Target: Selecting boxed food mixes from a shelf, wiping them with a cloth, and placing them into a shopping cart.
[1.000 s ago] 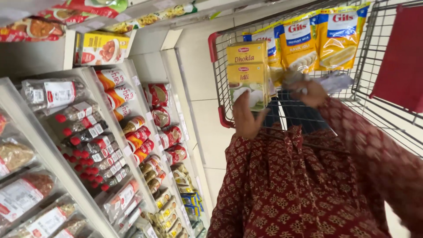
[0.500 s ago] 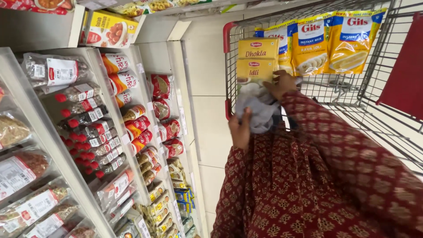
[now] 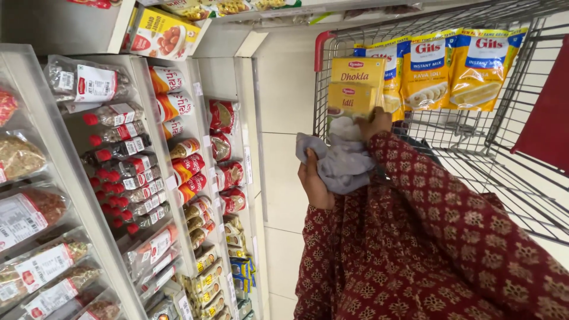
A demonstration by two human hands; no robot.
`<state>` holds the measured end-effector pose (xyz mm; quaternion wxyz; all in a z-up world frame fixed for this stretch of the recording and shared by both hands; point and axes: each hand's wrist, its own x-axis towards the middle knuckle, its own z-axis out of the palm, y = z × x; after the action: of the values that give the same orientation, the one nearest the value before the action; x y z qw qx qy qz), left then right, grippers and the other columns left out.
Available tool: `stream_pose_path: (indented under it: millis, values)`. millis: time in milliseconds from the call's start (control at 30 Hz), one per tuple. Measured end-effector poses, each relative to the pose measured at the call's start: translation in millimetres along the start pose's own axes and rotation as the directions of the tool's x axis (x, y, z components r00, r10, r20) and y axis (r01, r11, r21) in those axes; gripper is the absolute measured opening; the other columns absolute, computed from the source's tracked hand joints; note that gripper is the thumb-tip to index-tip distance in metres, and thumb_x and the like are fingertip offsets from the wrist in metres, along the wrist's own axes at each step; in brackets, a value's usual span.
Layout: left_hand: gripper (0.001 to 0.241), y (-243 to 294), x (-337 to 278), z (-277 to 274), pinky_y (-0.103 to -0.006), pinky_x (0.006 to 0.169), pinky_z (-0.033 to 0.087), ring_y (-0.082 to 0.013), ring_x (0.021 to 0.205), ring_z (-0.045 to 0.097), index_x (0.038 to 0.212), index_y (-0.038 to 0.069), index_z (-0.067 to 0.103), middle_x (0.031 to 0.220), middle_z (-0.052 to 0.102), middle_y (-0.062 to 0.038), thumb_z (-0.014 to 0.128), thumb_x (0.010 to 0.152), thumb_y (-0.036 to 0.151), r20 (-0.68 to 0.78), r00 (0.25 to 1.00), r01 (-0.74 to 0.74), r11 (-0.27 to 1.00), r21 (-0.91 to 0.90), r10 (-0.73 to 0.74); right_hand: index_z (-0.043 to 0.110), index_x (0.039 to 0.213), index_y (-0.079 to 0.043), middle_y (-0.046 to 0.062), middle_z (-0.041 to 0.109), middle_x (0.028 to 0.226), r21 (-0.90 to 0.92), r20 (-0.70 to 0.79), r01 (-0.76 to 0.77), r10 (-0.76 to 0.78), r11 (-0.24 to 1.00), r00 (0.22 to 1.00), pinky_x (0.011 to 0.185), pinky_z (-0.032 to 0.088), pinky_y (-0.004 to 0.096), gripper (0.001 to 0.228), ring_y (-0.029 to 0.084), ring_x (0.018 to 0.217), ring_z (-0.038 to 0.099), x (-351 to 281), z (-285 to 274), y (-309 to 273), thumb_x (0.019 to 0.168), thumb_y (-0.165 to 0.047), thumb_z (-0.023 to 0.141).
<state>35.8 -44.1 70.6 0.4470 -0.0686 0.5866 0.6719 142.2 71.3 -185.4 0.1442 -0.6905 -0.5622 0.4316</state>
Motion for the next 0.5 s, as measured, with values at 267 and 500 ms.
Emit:
stream_pose_path:
  millis: [267,500]
  values:
    - [0.042,-1.6,12.9,20.4,-0.03,0.084,0.058,-0.0134,0.098,0.068,0.127,0.007,0.061,0.116,0.068,-0.007,0.051,0.104,0.04,-0.021,0.973,-0.225,0.965,0.133,0.229,0.054,0.118,-0.004,0.015,0.061,0.078,0.153,0.038,0.264,-0.273,0.952,0.961,0.061,0.049,0.041,0.037,0.029,0.066,0.06,-60.8,-114.8,-29.9,0.094,-0.014,0.079]
    - [0.035,-21.7,-26.4,107.0,-0.0353,0.049,0.046,-0.0147,0.048,0.052,0.108,0.01,0.083,0.07,0.064,-0.002,0.067,0.089,0.034,0.82,0.25,-0.86,-0.272,0.432,0.515,0.055,0.116,-0.001,0.019,0.069,0.104,0.126,-0.151,0.545,-0.527,0.829,0.837,0.081,0.055,0.038,0.028,0.029,0.094,0.07,-132.8,-232.4,-66.1,0.092,0.009,0.067]
